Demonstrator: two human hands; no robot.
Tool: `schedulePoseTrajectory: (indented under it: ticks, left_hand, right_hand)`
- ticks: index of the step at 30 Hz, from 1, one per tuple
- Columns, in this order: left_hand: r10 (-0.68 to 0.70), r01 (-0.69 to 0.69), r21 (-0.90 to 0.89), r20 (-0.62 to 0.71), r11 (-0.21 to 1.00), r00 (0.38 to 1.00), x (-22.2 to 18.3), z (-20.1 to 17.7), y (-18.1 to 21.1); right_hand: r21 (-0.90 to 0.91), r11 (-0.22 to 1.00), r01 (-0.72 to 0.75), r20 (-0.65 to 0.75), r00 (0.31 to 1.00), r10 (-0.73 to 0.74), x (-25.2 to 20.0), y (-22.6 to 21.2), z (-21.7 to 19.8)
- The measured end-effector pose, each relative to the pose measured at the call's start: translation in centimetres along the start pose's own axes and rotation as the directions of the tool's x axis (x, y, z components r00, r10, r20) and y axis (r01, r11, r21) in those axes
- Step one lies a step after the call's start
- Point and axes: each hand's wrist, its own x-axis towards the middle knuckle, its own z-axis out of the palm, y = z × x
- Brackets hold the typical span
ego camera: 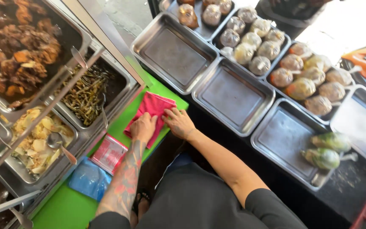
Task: Portioning cooked vegetables and broth into plastic bags and bagging other food items at a food stall
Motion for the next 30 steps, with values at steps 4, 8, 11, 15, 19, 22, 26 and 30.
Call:
schedulePoseTrajectory:
  ticks: [4, 8, 11, 15, 19, 22, 26, 30]
  left_hand:
    - [0.043, -0.169, -0.309, -0.376, 0.936, 0.926, 4.2, -5.9, 7.4]
    - [0.092, -0.553, -0.307, -0.810, 0.775, 0.579, 14.9, -16.5, 15.4]
    - [-0.086, -0.525, -0.433, -0.824, 0.733, 0.559, 23.1, -25.5, 19.3]
    - [-0.259, -0.430, -0.421, -0.885, 0.798, 0.386, 36.1, -28.4, 20.2]
    - [-0.363, -0.179, -0.447, -0.859, 0.877, 0.362, 46.4, -26.9, 19.1]
    - [-0.357, -0.144, -0.429, -0.863, 0.892, 0.357, 48.1, -25.8, 18.1]
    - [-0.036, -0.257, -0.085, -0.981, 0.963, 0.192, 43.2, -28.5, 19.3]
    - [0.102, -0.312, 0.047, -0.982, 0.949, 0.162, 40.3, -29.4, 20.2]
  right_hand:
    - [0.195, 0.973, 0.125, 0.010, 0.992, -0.129, 2.7, 4.3, 0.9]
    - [0.519, 0.855, -0.018, 0.049, 0.999, -0.009, 6.1, 7.8, -5.6]
    - [0.514, 0.806, -0.295, 0.127, 0.955, 0.268, 8.2, 9.7, -13.2]
    - [0.565, 0.715, -0.411, 0.060, 0.885, 0.461, 8.6, 12.1, -20.2]
    - [0.671, 0.598, -0.439, 0.007, 0.810, 0.587, 8.8, 15.0, -23.9]
    - [0.711, 0.559, -0.427, 0.011, 0.802, 0.598, 9.5, 16.2, -27.1]
    - [0.716, 0.568, -0.407, -0.016, 0.803, 0.596, 12.1, 18.7, -29.5]
    - [0.703, 0.608, -0.371, -0.058, 0.821, 0.568, 17.4, 20.6, -31.2]
